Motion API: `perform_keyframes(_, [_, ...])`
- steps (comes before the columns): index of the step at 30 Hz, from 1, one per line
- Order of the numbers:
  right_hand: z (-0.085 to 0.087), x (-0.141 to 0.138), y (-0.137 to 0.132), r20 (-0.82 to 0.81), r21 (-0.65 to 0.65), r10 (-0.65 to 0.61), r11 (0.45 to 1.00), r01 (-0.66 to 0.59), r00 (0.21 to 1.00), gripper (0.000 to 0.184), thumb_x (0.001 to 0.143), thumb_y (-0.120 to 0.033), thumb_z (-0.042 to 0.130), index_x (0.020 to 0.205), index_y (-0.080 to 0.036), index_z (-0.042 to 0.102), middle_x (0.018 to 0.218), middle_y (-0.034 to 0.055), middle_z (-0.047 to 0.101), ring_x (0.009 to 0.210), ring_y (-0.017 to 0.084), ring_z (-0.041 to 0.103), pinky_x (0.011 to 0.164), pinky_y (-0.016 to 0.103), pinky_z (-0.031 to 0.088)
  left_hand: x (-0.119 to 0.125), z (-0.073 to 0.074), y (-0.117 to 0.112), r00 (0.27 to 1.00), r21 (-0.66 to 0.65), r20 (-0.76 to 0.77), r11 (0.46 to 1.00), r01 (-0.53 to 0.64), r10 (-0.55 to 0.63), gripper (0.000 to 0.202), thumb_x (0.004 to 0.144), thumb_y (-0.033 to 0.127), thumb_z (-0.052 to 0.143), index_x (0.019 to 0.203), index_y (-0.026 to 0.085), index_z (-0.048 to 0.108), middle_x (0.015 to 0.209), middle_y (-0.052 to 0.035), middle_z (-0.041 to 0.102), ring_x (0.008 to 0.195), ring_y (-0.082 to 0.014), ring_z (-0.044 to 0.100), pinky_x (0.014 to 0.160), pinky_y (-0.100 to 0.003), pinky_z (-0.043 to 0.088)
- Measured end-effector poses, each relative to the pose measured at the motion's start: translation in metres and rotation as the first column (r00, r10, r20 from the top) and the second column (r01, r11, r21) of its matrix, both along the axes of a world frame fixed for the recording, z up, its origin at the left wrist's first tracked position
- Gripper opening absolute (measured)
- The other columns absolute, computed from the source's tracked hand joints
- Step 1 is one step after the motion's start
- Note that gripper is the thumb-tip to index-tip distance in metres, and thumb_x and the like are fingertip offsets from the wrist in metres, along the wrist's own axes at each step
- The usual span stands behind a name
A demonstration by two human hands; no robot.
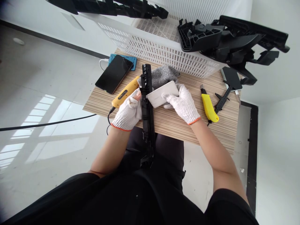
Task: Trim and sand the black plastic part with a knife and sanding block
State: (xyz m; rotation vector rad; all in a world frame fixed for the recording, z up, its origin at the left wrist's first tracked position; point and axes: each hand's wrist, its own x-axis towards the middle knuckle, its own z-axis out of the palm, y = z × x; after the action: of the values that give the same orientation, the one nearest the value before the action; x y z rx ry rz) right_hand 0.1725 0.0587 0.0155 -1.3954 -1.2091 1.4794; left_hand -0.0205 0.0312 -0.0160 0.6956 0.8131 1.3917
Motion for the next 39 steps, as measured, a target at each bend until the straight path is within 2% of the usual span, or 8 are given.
perform_keyframes(4, [0.002,-0.003,-0.004,-0.003,-0.114,0.204,0.973,-0.203,0.979,0.065,0.068,-0.045,0.098,0.111,-0.024,0.054,0.109,0.0048,0.074,0.100,0.027,0.080,0.066,0.035,0.075,0.000,-0.001,-0.002,1.000,-0.021,0.001,1.000,0.003,-0.003,0.025,0.093,0.045,0.079,0.104,0.023,0.079,0.135,-0.0089,0.077,0.155,-0.0338,0.053,0.124,-0.047,0.052])
perform_keyframes(9, [0.002,-0.004,-0.005,0.020,-0.034,0.087,0.996,-0.086,0.996,0.062,0.076,-0.048,0.092,0.118,-0.025,0.052,0.117,0.0059,0.072,0.104,0.026,0.080,0.069,0.035,0.075,-0.001,-0.004,-0.002,0.999,-0.016,-0.008,0.999,-0.045,0.045,0.027,0.093,0.046,0.080,0.108,0.023,0.078,0.136,-0.0092,0.076,0.157,-0.0327,0.051,0.125,-0.046,0.050])
perform_keyframes(13, [0.002,-0.001,-0.005,0.031,-0.156,0.299,0.944,-0.291,0.954,0.057,0.074,-0.040,0.095,0.114,-0.024,0.057,0.113,0.0070,0.074,0.096,0.026,0.080,0.063,0.035,0.074,-0.003,-0.002,-0.003,1.000,-0.033,-0.013,0.999,0.000,0.000,0.028,0.095,0.047,0.077,0.110,0.024,0.079,0.133,-0.0098,0.077,0.151,-0.0337,0.058,0.120,-0.045,0.055])
perform_keyframes(18, [0.002,0.004,0.000,0.034,-0.007,0.014,1.000,-0.013,0.999,0.060,0.078,-0.042,0.092,0.120,-0.026,0.054,0.120,0.0060,0.074,0.101,0.025,0.079,0.071,0.035,0.075,-0.004,-0.008,-0.001,0.999,0.042,-0.033,0.999,-0.012,0.013,0.026,0.098,0.045,0.074,0.115,0.026,0.080,0.135,-0.0070,0.077,0.151,-0.0303,0.059,0.121,-0.042,0.054])
perform_keyframes(23, [0.006,0.007,-0.002,0.060,-0.119,0.282,0.954,-0.274,0.957,0.059,0.073,-0.039,0.096,0.118,-0.024,0.062,0.118,0.0082,0.076,0.100,0.029,0.079,0.064,0.037,0.073,-0.004,-0.013,0.001,1.000,0.026,-0.019,1.000,0.006,-0.006,0.024,0.100,0.044,0.070,0.115,0.028,0.080,0.133,-0.0059,0.077,0.148,-0.0291,0.061,0.120,-0.042,0.055])
perform_keyframes(28, [0.007,0.006,-0.002,0.122,0.040,0.093,0.994,-0.099,0.988,0.053,0.082,-0.044,0.087,0.125,-0.025,0.063,0.118,0.0071,0.076,0.102,0.028,0.078,0.064,0.035,0.071,-0.003,-0.008,-0.001,0.999,0.033,0.048,0.999,-0.016,0.014,0.021,0.097,0.039,0.072,0.110,0.023,0.078,0.131,-0.0113,0.077,0.152,-0.0318,0.057,0.122,-0.046,0.053])
perform_keyframes(33, [0.011,0.006,-0.003,0.279,-0.062,0.291,0.957,-0.285,0.915,0.053,0.077,-0.041,0.093,0.120,-0.022,0.067,0.100,0.0055,0.076,0.075,0.021,0.074,0.048,0.027,0.062,-0.005,-0.007,0.000,1.000,0.013,0.014,1.000,0.006,-0.007,0.028,0.094,0.045,0.078,0.110,0.022,0.077,0.132,-0.0113,0.077,0.152,-0.0352,0.057,0.120,-0.047,0.056])
perform_keyframes(39, [0.012,0.004,-0.003,0.254,-0.056,0.202,0.979,-0.194,0.946,0.059,0.081,-0.046,0.091,0.124,-0.020,0.061,0.097,0.0052,0.078,0.066,0.016,0.073,0.044,0.022,0.058,-0.006,-0.013,0.002,1.000,0.066,0.021,0.998,0.018,-0.019,0.030,0.093,0.049,0.080,0.113,0.026,0.077,0.129,-0.0095,0.079,0.145,-0.0347,0.063,0.117,-0.047,0.058])
